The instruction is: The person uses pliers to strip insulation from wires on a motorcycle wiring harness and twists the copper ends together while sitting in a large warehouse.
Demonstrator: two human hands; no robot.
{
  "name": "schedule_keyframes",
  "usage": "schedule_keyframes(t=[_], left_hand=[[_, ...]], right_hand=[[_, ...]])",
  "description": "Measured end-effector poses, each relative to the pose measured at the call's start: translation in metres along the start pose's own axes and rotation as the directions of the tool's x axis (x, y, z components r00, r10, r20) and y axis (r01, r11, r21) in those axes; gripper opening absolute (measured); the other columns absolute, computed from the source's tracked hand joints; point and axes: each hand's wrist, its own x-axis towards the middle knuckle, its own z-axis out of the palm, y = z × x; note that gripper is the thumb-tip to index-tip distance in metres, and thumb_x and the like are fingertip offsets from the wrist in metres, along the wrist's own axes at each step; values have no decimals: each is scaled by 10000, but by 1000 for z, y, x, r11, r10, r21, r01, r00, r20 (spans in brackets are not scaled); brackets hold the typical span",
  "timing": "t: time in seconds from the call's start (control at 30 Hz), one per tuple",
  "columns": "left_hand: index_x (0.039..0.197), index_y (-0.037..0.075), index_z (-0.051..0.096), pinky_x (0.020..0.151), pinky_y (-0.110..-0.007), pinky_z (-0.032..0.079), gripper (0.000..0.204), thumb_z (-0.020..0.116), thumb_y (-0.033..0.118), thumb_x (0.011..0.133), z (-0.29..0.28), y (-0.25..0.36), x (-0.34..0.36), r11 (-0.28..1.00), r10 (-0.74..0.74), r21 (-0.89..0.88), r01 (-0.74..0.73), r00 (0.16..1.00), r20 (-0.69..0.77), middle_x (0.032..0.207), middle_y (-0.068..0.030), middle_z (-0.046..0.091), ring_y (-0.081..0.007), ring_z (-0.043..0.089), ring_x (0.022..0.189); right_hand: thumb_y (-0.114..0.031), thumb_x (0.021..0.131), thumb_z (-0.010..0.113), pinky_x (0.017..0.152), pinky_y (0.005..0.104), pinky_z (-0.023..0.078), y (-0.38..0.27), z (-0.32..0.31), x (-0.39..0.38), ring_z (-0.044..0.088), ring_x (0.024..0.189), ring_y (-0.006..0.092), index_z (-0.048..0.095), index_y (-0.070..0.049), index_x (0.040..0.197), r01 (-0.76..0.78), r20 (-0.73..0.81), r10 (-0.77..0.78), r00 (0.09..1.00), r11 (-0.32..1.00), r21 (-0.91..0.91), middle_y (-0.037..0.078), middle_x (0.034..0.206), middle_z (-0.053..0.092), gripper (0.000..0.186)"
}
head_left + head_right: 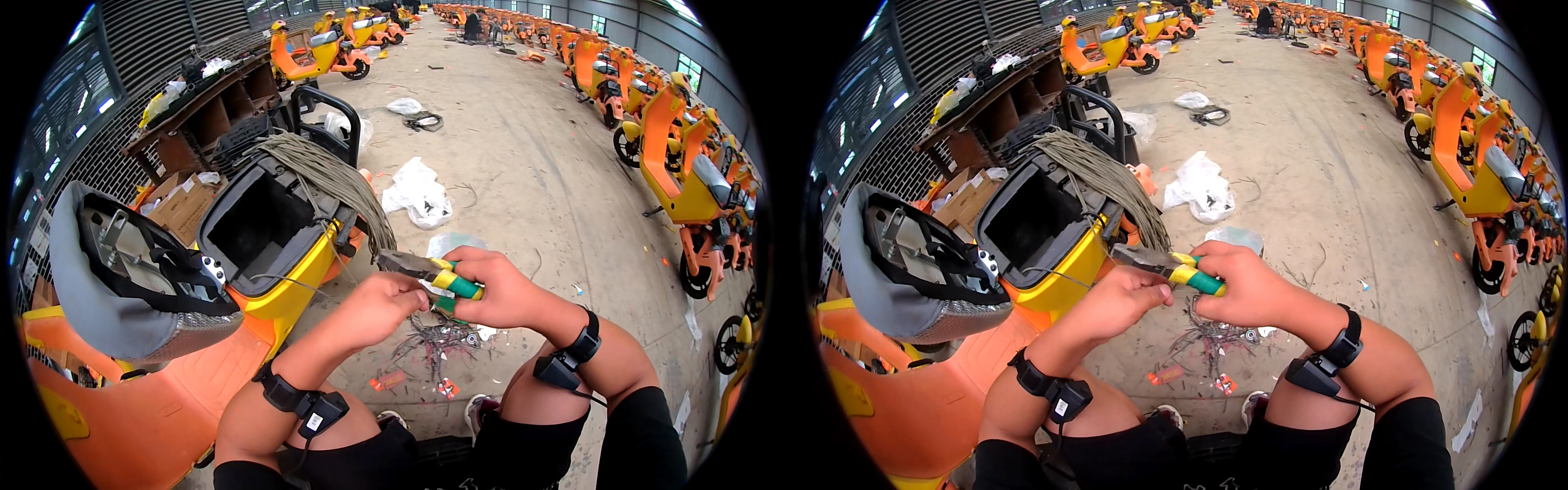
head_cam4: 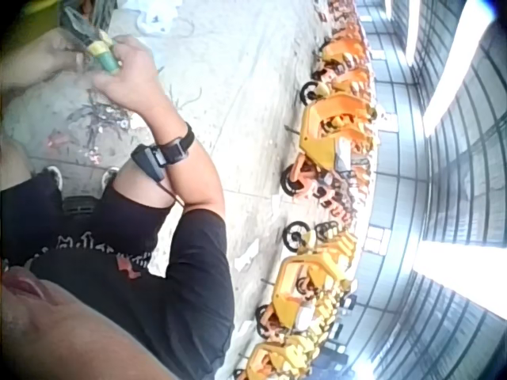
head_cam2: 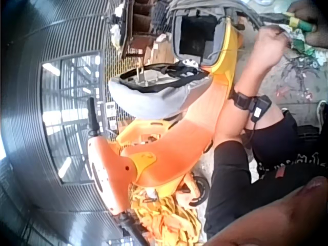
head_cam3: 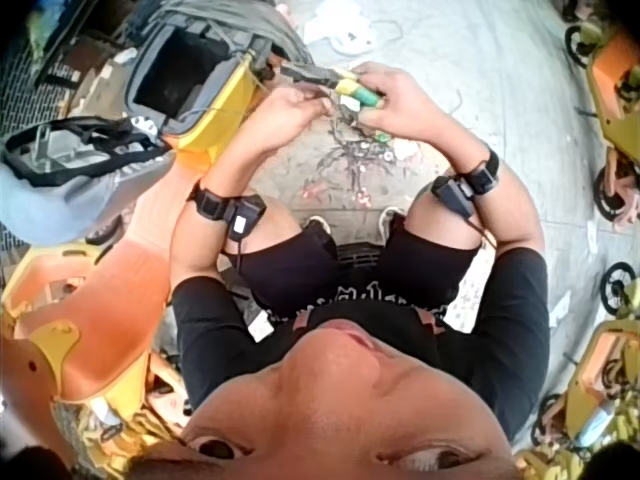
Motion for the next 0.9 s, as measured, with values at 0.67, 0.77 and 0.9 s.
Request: schedule_keyframes(t=[0.67,0.77,0.9], left_hand=[[868,30,687,557,-228,341,195,594,187,939,-20,-15,-14,998,-70,5,70,997,-17,686,59,523,-42,425,629],[864,38,689,540,-230,332,195,598,197,932,-24,-15,-21,998,-54,-27,54,998,-24,683,60,521,-43,412,610],[830,53,680,473,-237,283,188,573,178,919,-54,-28,-22,992,-86,-109,57,957,-276,633,58,490,-49,366,521]], right_hand=[[-45,674,662,804,342,484,13,-17,-22,604,908,252,604,47,816,-234,138,209,968,952,198,141,1036,648,178],[-40,672,661,810,340,479,16,-17,-26,600,918,250,604,36,806,-212,139,186,973,956,202,133,1025,649,164],[-67,691,672,758,319,476,20,-32,-36,586,846,195,656,16,901,-237,101,224,969,961,142,113,969,645,226]])
